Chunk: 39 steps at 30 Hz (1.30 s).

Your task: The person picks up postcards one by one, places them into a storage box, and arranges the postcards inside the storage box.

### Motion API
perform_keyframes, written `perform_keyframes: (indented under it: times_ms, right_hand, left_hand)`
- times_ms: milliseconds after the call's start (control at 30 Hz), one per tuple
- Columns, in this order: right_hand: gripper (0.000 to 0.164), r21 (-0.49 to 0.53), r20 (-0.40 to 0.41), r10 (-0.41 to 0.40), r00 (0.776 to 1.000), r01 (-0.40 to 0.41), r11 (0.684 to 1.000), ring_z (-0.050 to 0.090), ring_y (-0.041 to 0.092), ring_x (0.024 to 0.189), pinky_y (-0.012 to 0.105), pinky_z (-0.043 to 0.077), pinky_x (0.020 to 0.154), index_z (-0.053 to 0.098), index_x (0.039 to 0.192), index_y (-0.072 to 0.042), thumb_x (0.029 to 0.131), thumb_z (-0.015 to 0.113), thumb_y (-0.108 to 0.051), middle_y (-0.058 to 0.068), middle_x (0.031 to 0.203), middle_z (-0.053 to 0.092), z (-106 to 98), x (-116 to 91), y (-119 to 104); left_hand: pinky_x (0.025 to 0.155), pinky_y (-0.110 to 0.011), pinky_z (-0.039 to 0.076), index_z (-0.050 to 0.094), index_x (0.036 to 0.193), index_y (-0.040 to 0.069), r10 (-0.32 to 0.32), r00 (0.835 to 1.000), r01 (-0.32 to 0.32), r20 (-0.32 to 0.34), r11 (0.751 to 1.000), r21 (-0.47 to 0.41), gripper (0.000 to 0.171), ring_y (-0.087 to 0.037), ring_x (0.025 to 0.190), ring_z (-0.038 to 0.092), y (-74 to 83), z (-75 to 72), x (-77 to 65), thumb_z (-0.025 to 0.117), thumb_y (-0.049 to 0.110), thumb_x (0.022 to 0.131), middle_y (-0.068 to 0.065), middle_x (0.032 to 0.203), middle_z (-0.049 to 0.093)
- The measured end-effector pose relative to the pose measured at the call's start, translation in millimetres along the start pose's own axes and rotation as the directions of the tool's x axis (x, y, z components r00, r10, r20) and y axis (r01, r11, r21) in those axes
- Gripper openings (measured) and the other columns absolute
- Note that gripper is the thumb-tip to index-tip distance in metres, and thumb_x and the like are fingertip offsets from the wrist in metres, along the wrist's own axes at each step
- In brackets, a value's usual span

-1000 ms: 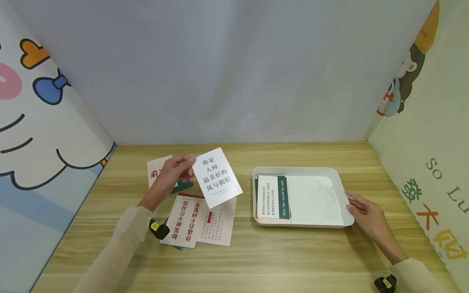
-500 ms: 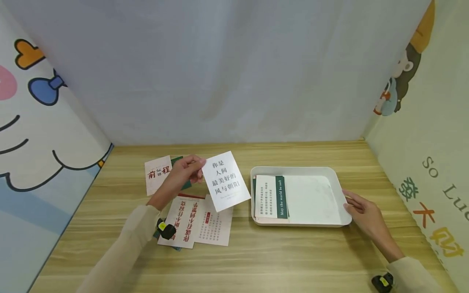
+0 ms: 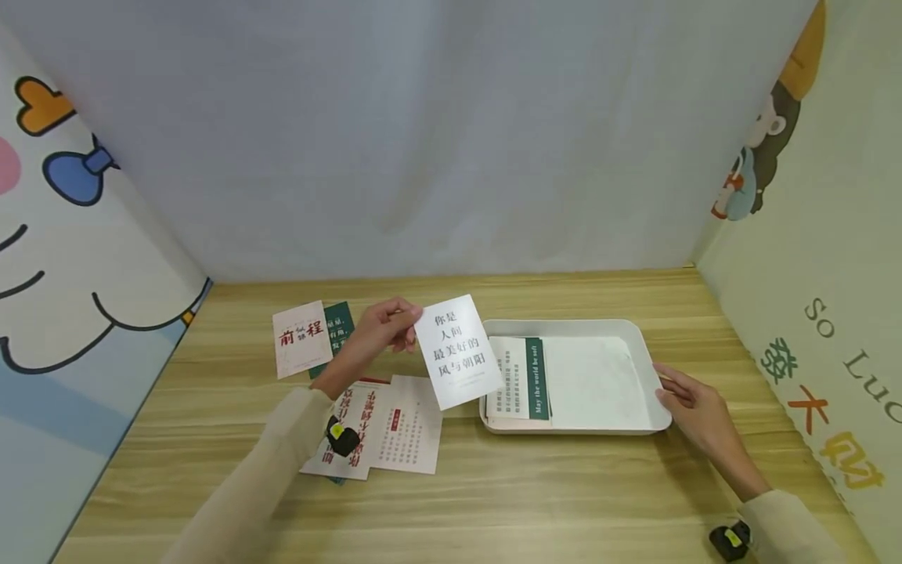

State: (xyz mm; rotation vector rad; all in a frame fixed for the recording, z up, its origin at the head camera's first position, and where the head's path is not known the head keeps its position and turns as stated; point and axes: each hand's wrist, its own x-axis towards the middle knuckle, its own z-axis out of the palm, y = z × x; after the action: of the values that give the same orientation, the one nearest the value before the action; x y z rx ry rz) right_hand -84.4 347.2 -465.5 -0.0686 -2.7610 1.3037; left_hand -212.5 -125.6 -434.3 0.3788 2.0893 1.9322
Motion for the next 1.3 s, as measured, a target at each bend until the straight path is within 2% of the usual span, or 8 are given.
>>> perform_keyframes:
  times_ms: [200, 367, 633, 867, 1033, 1100, 1233, 1300]
  right_hand:
    - [0.043, 0.004, -0.002, 0.009, 1.0, -0.009, 1.0, 0.045, -0.027, 0.093, 0.001, 0.044, 0.076, 0.055, 0.145, 0.01, 0.105, 0.06, -0.005, 0.039, 0.132, 0.061, 0, 0, 0]
    - [0.043, -0.006, -0.007, 0.017, 1.0, -0.017, 1.0, 0.044, -0.027, 0.093, 0.001, 0.044, 0.076, 0.055, 0.145, 0.01, 0.105, 0.06, -0.005, 0.039, 0.134, 0.06, -1, 0, 1]
    - [0.042, -0.006, -0.019, 0.009, 1.0, -0.009, 1.0, 0.044, -0.027, 0.093, 0.001, 0.044, 0.076, 0.055, 0.144, 0.011, 0.104, 0.06, -0.003, 0.04, 0.132, 0.061, -4, -3, 2]
    - [0.041, 0.032, -0.019, -0.018, 1.0, 0.019, 0.999, 0.046, -0.026, 0.095, 0.001, 0.045, 0.078, 0.055, 0.143, 0.012, 0.104, 0.06, 0.0, 0.04, 0.132, 0.061, 3, 0, 1]
    - [0.041, 0.022, -0.025, 0.005, 1.0, -0.005, 1.0, 0.046, -0.026, 0.094, 0.001, 0.044, 0.077, 0.056, 0.143, 0.01, 0.104, 0.061, -0.001, 0.039, 0.132, 0.062, 4, 1, 1]
    - [0.042, 0.015, -0.019, 0.013, 1.0, -0.013, 1.0, 0.046, -0.026, 0.093, 0.001, 0.044, 0.077, 0.056, 0.143, 0.01, 0.104, 0.061, -0.002, 0.038, 0.132, 0.062, 4, 1, 1]
    - [0.042, 0.006, -0.012, 0.03, 0.999, -0.03, 1.0, 0.046, -0.026, 0.093, 0.001, 0.044, 0.077, 0.055, 0.144, 0.01, 0.104, 0.061, -0.002, 0.038, 0.133, 0.062, 3, 1, 1]
    - [0.042, 0.005, -0.011, 0.038, 0.999, -0.038, 0.999, 0.045, -0.026, 0.092, 0.002, 0.044, 0.077, 0.055, 0.145, 0.009, 0.104, 0.06, -0.002, 0.038, 0.133, 0.062, 2, 1, 0]
  left_hand:
    - [0.057, -0.024, 0.041, 0.063, 0.106, 0.005, -0.018, 1.0, 0.018, 0.006, 1.0, 0.013, 0.019, -0.011, 0.063, 0.061, -3.7, 11.8, 6.7, 0.058, 0.023, 0.11, 0.002, 0.073, 0.062]
    - [0.058, -0.025, 0.042, 0.064, 0.106, 0.005, -0.01, 1.0, 0.01, 0.017, 0.999, 0.035, 0.021, -0.012, 0.063, 0.062, -4.0, 22.3, 14.2, 0.059, 0.025, 0.109, 0.001, 0.073, 0.062]
    - [0.058, -0.027, 0.043, 0.065, 0.106, 0.004, 0.028, 0.999, -0.031, 0.04, 0.997, 0.069, 0.02, -0.018, 0.065, 0.063, -6.3, 38.5, 27.6, 0.058, 0.023, 0.109, -0.001, 0.073, 0.064]
    - [0.059, -0.03, 0.043, 0.066, 0.105, 0.004, 0.01, 0.999, -0.015, 0.036, 0.992, 0.128, 0.022, -0.03, 0.069, 0.064, -7.8, 48.3, 34.0, 0.058, 0.024, 0.11, -0.004, 0.074, 0.064]
    - [0.058, -0.03, 0.043, 0.066, 0.108, 0.001, 0.012, 0.999, -0.018, 0.049, 0.994, 0.11, 0.022, -0.021, 0.064, 0.063, -13.7, 56.9, 42.3, 0.058, 0.021, 0.109, -0.001, 0.071, 0.064]
    - [0.057, -0.03, 0.042, 0.067, 0.107, 0.002, 0.009, 0.998, -0.015, 0.055, 0.993, 0.114, 0.021, -0.027, 0.063, 0.064, -15.6, 61.7, 44.8, 0.059, 0.021, 0.109, 0.0, 0.07, 0.064]
    - [0.055, -0.03, 0.041, 0.068, 0.105, 0.004, 0.016, 0.996, -0.029, 0.087, 0.988, 0.149, 0.021, -0.048, 0.072, 0.062, -18.8, 73.0, 49.7, 0.06, 0.023, 0.108, 0.0, 0.07, 0.064]
    - [0.057, -0.03, 0.044, 0.069, 0.104, 0.004, 0.022, 0.994, -0.04, 0.106, 0.985, 0.167, 0.021, -0.053, 0.077, 0.061, -20.0, 78.3, 51.9, 0.061, 0.023, 0.108, -0.001, 0.071, 0.064]
